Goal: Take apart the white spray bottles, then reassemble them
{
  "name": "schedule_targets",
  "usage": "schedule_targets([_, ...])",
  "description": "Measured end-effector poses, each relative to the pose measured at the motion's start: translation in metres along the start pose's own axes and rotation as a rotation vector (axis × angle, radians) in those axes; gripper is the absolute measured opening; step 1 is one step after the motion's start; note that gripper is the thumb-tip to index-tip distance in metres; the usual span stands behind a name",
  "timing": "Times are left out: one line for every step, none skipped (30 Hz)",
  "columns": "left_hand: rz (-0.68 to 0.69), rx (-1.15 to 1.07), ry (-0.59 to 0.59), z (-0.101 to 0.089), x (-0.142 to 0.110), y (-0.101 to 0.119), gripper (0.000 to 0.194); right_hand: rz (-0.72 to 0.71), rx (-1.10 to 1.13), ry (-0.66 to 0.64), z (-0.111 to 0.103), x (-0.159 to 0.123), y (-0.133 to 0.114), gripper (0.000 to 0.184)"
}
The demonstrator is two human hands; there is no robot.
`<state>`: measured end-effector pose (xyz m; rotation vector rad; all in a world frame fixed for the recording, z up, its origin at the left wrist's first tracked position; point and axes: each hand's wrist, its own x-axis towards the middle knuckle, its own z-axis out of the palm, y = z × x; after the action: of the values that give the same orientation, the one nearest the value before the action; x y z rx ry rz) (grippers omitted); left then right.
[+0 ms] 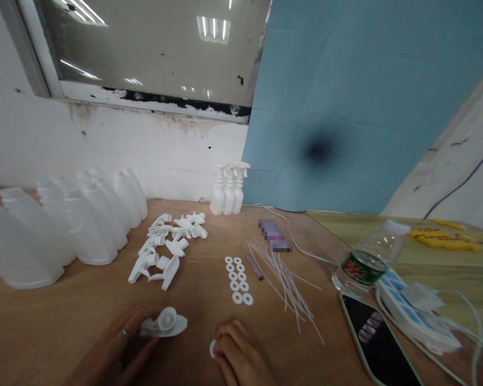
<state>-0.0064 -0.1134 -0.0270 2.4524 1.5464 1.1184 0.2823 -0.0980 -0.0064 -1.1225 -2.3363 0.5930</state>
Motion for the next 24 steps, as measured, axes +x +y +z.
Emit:
schedule_targets([0.008,-0.014,0.010,0.000,0.000,0.000,0.041,0.044,0.023,-0.006,0.000,0.006,-0.001,0.021])
schedule_targets([0.014,-0.020,0.019,0.001,0.000,0.000,0.043,0.085,0.043,-0.007,0.001,0.011,-0.002,0.023])
schedule_targets([0.020,-0.023,0.025,0.002,-0.001,0.000,0.044,0.110,0.064,0.003,0.002,0.017,-0.003,0.023])
schedule_targets([0.025,-0.024,0.031,0.002,-0.001,-0.001,0.044,0.112,0.088,0.029,0.003,0.022,-0.004,0.022])
schedule_targets([0.031,-0.028,0.029,0.002,-0.001,-0.001,0.045,0.084,0.111,0.075,0.004,0.027,-0.006,0.019])
schedule_targets([0.028,-0.033,0.018,0.002,0.000,-0.002,0.045,0.023,0.131,0.137,0.004,0.032,-0.009,0.016])
schedule_targets([0.028,-0.044,0.010,0.002,0.000,-0.002,0.046,-0.062,0.141,0.205,0.005,0.037,-0.014,0.014])
schedule_targets([0.026,-0.059,0.002,0.001,0.000,-0.002,0.046,-0.155,0.131,0.267,0.006,0.041,-0.019,0.015])
schedule_targets([0.023,-0.075,-0.012,0.001,0.000,-0.003,0.047,-0.249,0.100,0.311,0.006,0.045,-0.024,0.018])
schedule_targets([0.023,-0.086,-0.021,0.001,-0.001,-0.003,0.048,-0.329,0.056,0.329,0.007,0.049,-0.029,0.023])
schedule_targets([0.028,-0.094,-0.021,0.002,-0.001,-0.004,0.048,-0.388,0.006,0.318,0.007,0.052,-0.033,0.027])
schedule_targets([0.032,-0.097,-0.015,0.003,-0.001,-0.005,0.048,-0.429,-0.040,0.280,0.008,0.055,-0.037,0.029])
schedule_targets([0.033,-0.095,-0.006,0.004,-0.002,-0.007,0.049,-0.449,-0.075,0.226,0.009,0.056,-0.039,0.030])
schedule_targets([0.027,-0.089,-0.001,0.006,-0.003,-0.008,0.049,-0.456,-0.100,0.165,0.011,0.058,-0.040,0.031])
schedule_targets([0.027,-0.086,0.004,0.008,-0.003,-0.010,0.049,-0.447,-0.118,0.103,0.012,0.058,-0.039,0.036])
schedule_targets([0.026,-0.085,0.002,0.009,-0.004,-0.011,0.048,-0.427,-0.130,0.051,0.013,0.058,-0.038,0.043])
schedule_targets([0.032,-0.087,-0.009,0.010,-0.004,-0.013,0.048,-0.403,-0.135,0.023,0.015,0.057,-0.036,0.049])
schedule_targets([0.040,-0.090,-0.020,0.010,-0.004,-0.014,0.047,-0.373,-0.130,0.018,0.015,0.056,-0.034,0.053])
schedule_targets([0.047,-0.093,-0.030,0.010,-0.004,-0.014,0.047,-0.344,-0.118,0.028,0.016,0.054,-0.033,0.054])
schedule_targets([0.057,-0.097,-0.046,0.009,-0.004,-0.015,0.048,-0.324,-0.102,0.041,0.017,0.053,-0.031,0.053])
schedule_targets([0.074,-0.102,-0.059,0.008,-0.003,-0.014,0.047,-0.308,-0.087,0.051,0.017,0.053,-0.030,0.051])
schedule_targets([0.098,-0.103,-0.070,0.007,-0.002,-0.014,0.047,-0.299,-0.079,0.055,0.018,0.052,-0.030,0.049])
schedule_targets([0.124,-0.098,-0.082,0.005,-0.001,-0.013,0.046,-0.292,-0.080,0.052,0.019,0.052,-0.030,0.049])
schedule_targets([0.150,-0.084,-0.094,0.003,0.001,-0.011,0.044,-0.289,-0.089,0.044,0.020,0.052,-0.031,0.050])
